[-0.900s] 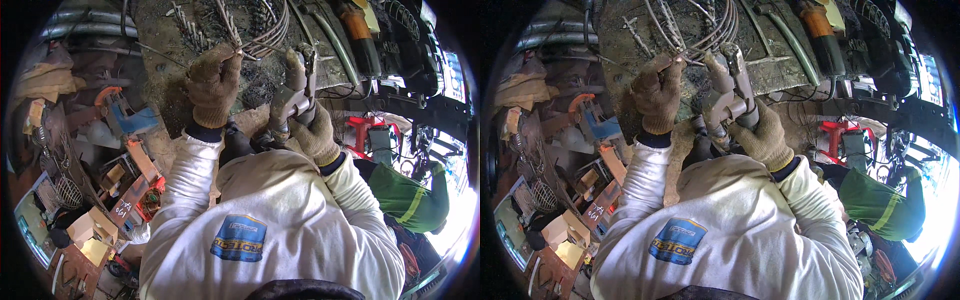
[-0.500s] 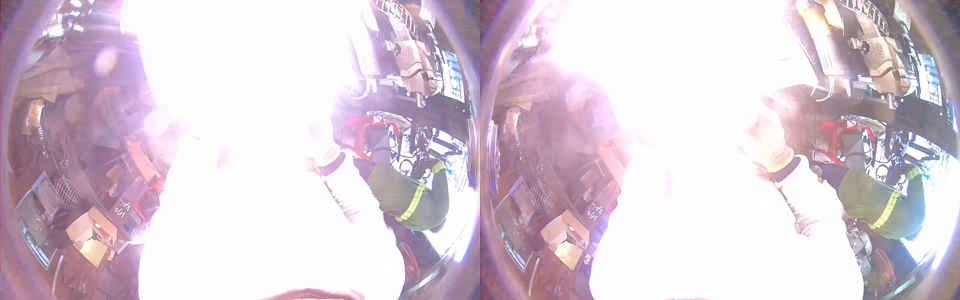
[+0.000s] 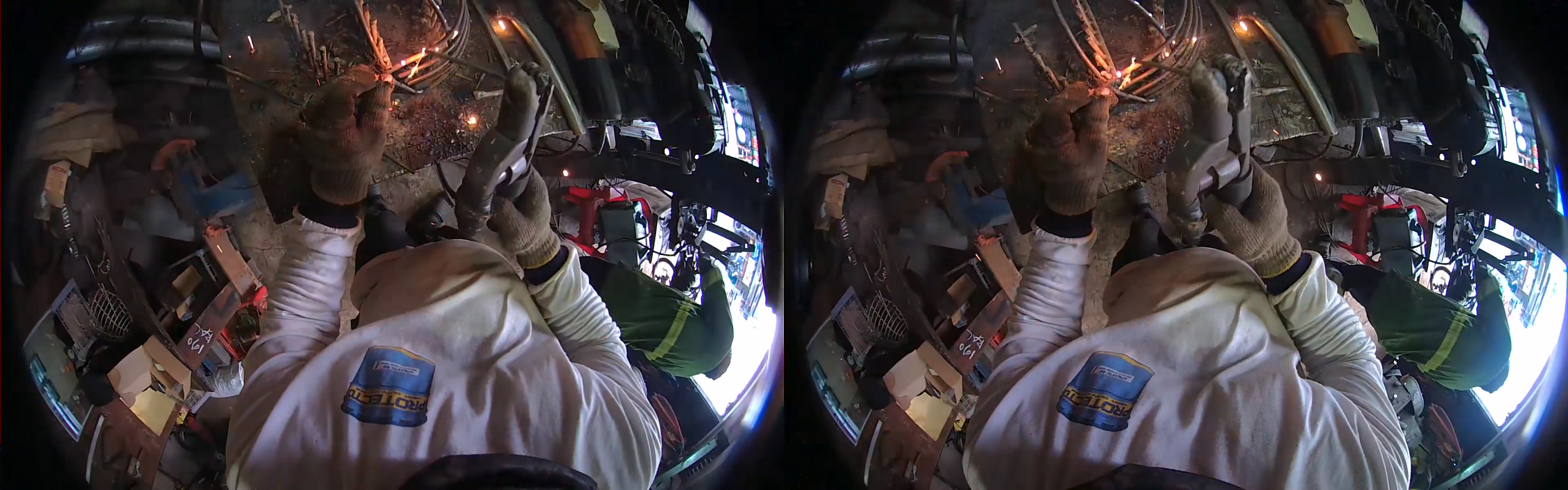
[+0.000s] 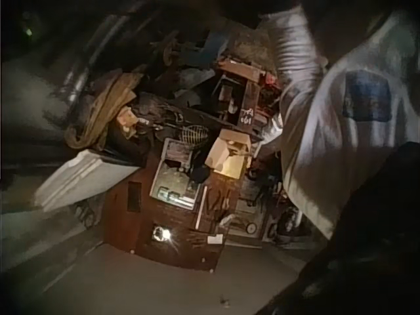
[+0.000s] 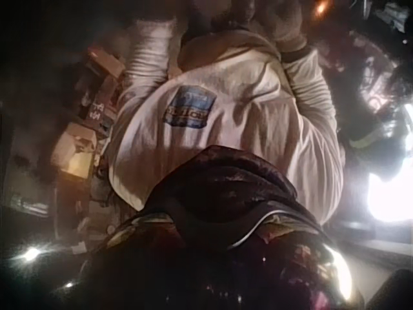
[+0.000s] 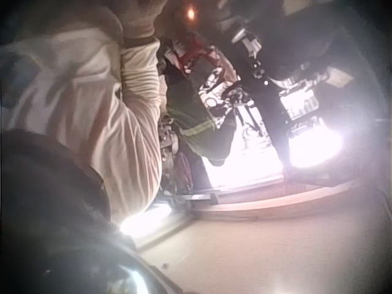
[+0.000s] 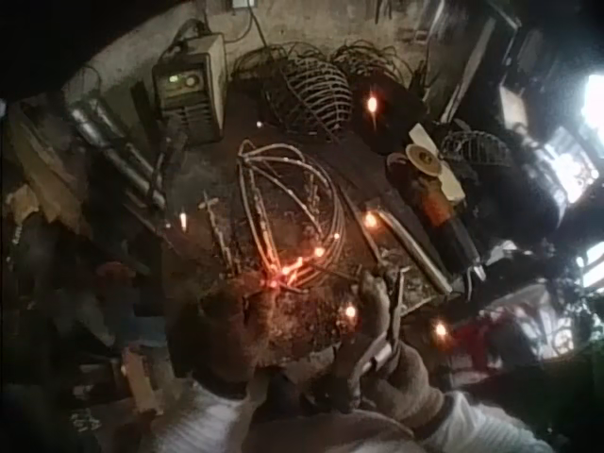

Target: The person aligns metal rods onto a spherical wire frame and uses a welding tool to fuse the connection points together.

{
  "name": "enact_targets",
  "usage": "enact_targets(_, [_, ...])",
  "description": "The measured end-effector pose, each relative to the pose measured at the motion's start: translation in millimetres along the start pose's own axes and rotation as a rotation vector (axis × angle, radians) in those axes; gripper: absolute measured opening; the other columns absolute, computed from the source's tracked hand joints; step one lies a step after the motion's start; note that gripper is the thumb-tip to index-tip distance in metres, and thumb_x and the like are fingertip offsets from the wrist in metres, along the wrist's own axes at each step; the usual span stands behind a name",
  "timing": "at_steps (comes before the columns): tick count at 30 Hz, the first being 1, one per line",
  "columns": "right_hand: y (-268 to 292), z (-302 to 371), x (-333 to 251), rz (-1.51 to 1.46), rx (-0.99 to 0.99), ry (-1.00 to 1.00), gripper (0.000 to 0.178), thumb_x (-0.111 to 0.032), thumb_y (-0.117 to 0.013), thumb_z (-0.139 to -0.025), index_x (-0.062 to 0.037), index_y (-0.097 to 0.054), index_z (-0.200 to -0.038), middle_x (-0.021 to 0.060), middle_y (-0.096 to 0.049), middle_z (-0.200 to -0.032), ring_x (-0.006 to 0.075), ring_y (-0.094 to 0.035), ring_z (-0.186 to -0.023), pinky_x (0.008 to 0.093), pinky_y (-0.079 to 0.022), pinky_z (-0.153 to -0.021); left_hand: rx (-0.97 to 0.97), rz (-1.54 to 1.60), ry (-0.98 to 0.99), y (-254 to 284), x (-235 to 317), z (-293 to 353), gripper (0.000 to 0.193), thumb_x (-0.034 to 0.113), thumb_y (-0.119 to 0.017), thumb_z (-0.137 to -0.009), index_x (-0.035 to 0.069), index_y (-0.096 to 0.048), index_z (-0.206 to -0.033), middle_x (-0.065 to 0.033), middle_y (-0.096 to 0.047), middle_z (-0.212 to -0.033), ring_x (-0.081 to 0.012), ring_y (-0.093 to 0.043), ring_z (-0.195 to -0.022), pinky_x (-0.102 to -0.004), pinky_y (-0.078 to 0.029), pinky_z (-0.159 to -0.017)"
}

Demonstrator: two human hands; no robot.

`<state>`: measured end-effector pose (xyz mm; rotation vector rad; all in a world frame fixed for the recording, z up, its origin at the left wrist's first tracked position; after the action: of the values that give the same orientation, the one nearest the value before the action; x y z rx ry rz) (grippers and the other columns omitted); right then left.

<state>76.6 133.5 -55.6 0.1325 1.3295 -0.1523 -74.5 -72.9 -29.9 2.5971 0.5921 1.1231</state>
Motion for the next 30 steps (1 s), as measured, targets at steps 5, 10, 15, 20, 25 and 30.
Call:
enact_targets(5, [-8, 0, -6, 0.151, 0.001, -0.024, 0.04, -0.014, -0.074, -0.079, -0.002, -0.064, -0.116, 0.0087, -0.072, -0.101, 0.0157, -0.068, -0.091, 0.0324, -0.053, -0.083, 0.007, -0.046, -0.071, 3, 1, -1, 0.022, 0.018, -0.083, -0.08, 0.014, -0.068, -0.096, -0.0053, -0.072, -0.091, -0.0234, -0.071, -0.078, -0.0349, -0.057, -0.066])
enact_targets(10, [-9, -2, -13, 0.178, 0.0, -0.01, 0.041, -0.015, -0.075, -0.078, -0.0021, -0.064, -0.116, 0.0095, -0.072, -0.101, 0.0177, -0.069, -0.091, 0.0327, -0.053, -0.082, 0.007, -0.021, -0.061, 1, 0, 1, 0.02, 0.022, -0.08, -0.083, 0.015, -0.068, -0.097, -0.0031, -0.071, -0.093, -0.0225, -0.07, -0.08, -0.0353, -0.057, -0.068])
enact_targets(15, [-11, -3, -18, 0.264, -0.036, 0.032, 0.042, -0.016, -0.076, -0.079, -0.0021, -0.063, -0.117, 0.0101, -0.072, -0.101, 0.0168, -0.069, -0.091, 0.0326, -0.053, -0.081, -0.028, -0.2, -0.076, -1, -2, 6, 0.018, 0.027, -0.075, -0.088, 0.017, -0.069, -0.103, 0.0002, -0.068, -0.098, -0.0212, -0.067, -0.083, -0.0354, -0.056, -0.071])
enact_targets(20, [-14, -4, -22, 0.276, -0.035, 0.015, 0.04, -0.017, -0.076, -0.082, -0.0021, -0.063, -0.116, 0.0099, -0.072, -0.1, 0.0156, -0.068, -0.091, 0.0324, -0.053, -0.081, -0.12, -0.23, -0.069, -4, 2, 2, 0.019, 0.025, -0.076, -0.088, 0.017, -0.069, -0.103, -0.0012, -0.069, -0.098, -0.0219, -0.068, -0.084, -0.0361, -0.055, -0.072])
enact_targets(25, [-14, -6, -20, 0.211, -0.036, 0.019, 0.039, -0.016, -0.076, -0.083, -0.0021, -0.063, -0.116, 0.0094, -0.072, -0.099, 0.0148, -0.068, -0.089, 0.0315, -0.053, -0.08, -0.082, -0.122, -0.005, -1, 3, 0, 0.018, 0.02, -0.075, -0.088, 0.016, -0.069, -0.104, -0.004, -0.069, -0.098, -0.0234, -0.068, -0.084, -0.0367, -0.056, -0.072])
enact_targets(30, [-14, -5, -9, 0.156, -0.06, -0.067, 0.038, -0.015, -0.077, -0.082, -0.0025, -0.063, -0.115, 0.0087, -0.072, -0.098, 0.0151, -0.068, -0.089, 0.0316, -0.053, -0.079, -0.055, 0.365, 0.165, -6, -12, 5, 0.021, 0.018, -0.079, -0.086, 0.009, -0.066, -0.1, -0.0086, -0.071, -0.088, -0.0222, -0.069, -0.073, -0.0333, -0.055, -0.065])
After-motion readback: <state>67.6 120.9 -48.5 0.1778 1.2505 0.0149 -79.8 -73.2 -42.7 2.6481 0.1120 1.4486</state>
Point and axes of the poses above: each hand's wrist, its own z-axis away from the middle knuckle, its own y-axis out of the back of the hand, x = y × z, the point moved 7 cm from there along -z, towards the middle knuckle
